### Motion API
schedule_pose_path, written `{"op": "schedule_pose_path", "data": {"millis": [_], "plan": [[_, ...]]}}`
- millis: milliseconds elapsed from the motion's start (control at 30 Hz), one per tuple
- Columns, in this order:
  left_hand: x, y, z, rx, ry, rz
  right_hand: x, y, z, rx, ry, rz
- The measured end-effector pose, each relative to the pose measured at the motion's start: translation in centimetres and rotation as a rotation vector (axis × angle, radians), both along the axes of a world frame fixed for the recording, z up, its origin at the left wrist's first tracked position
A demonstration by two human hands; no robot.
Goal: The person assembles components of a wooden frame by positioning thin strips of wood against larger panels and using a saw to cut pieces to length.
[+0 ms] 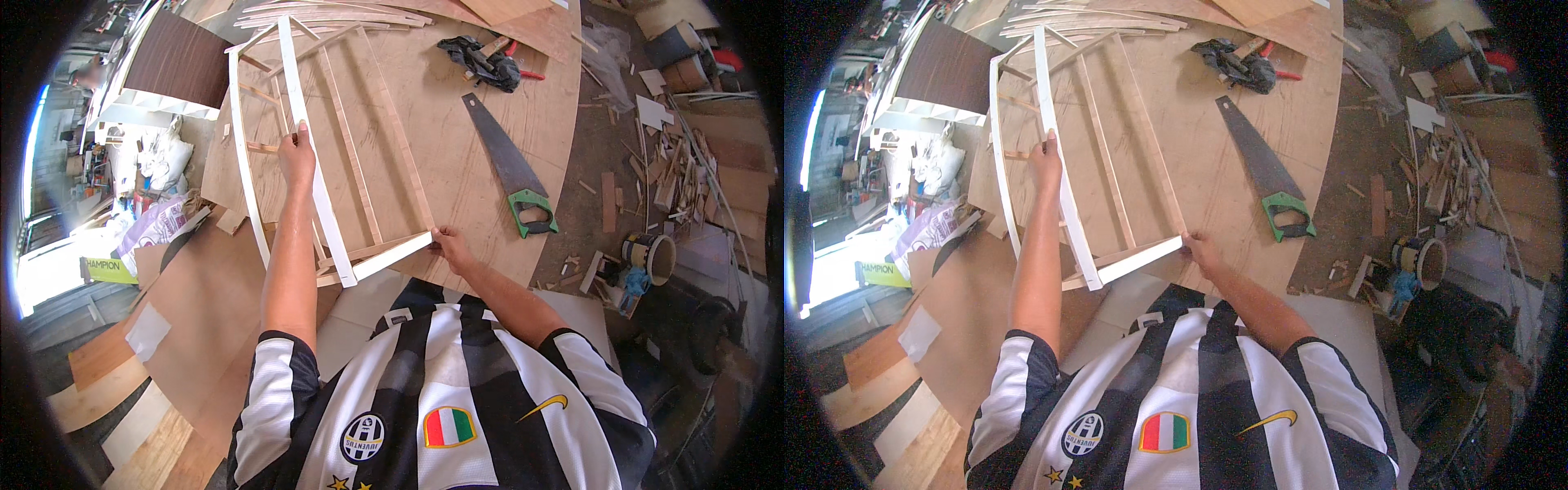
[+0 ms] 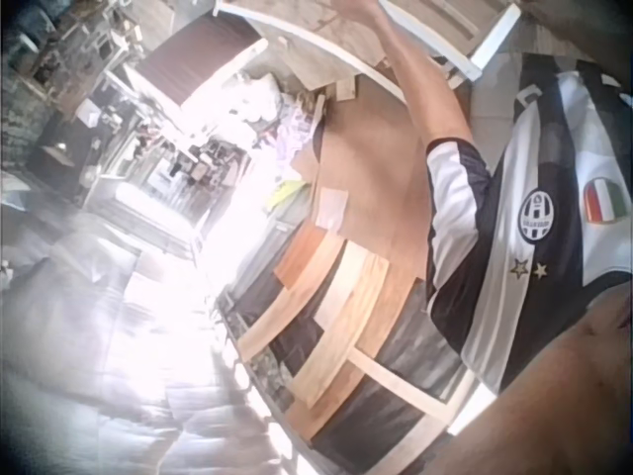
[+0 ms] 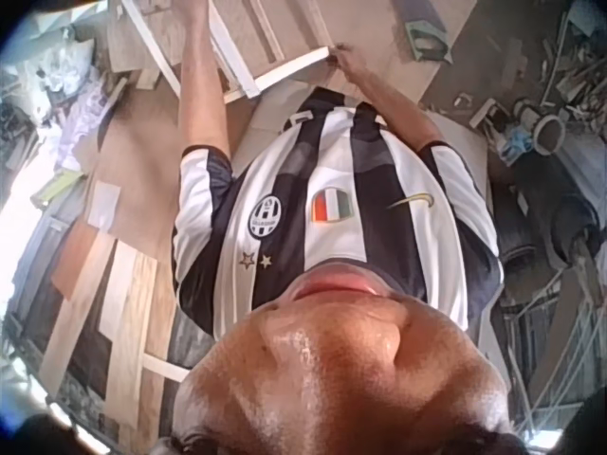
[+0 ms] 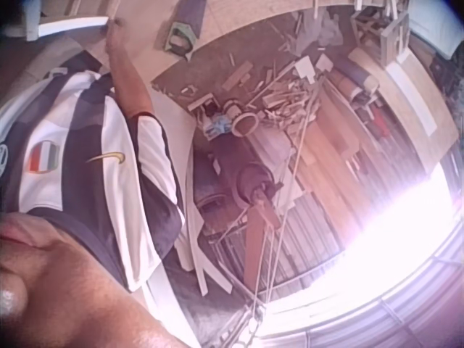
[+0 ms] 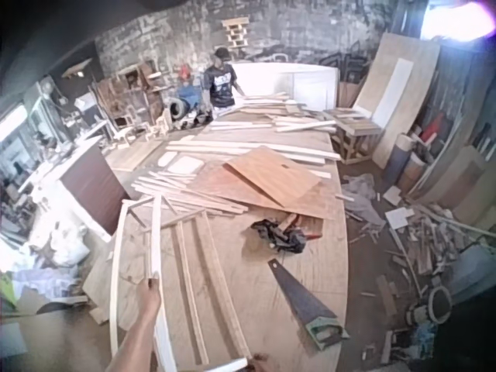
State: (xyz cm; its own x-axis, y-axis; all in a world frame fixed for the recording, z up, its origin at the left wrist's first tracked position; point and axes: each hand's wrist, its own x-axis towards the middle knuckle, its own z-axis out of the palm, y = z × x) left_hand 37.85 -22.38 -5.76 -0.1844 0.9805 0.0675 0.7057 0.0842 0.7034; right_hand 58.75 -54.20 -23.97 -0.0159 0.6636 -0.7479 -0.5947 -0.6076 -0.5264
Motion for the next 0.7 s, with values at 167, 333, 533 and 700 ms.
{"op": "schedule_pose_path", "data": {"millis": [167, 333, 533, 700], "plan": [[1.0, -0.3, 1.7, -0.127, 0.017, 0.058, 2.8, 1.8, 0.5, 0.0, -0.073, -0.008], [3.9, -0.9, 1.1, -0.098, 0.005, 0.094, 5.7, 1.9, 1.2, -0.088, -0.091, 0.011], [3.4, -1.4, 1.4, -0.194, 0.076, 0.137, 6.4, 2.4, 1.4, -0.074, -0.098, 0.059], [5.1, -8.1, 5.3, 0.101, 0.067, 0.13, 7.6, 2.6, 0.3, -0.064, -0.085, 0.077]]}}
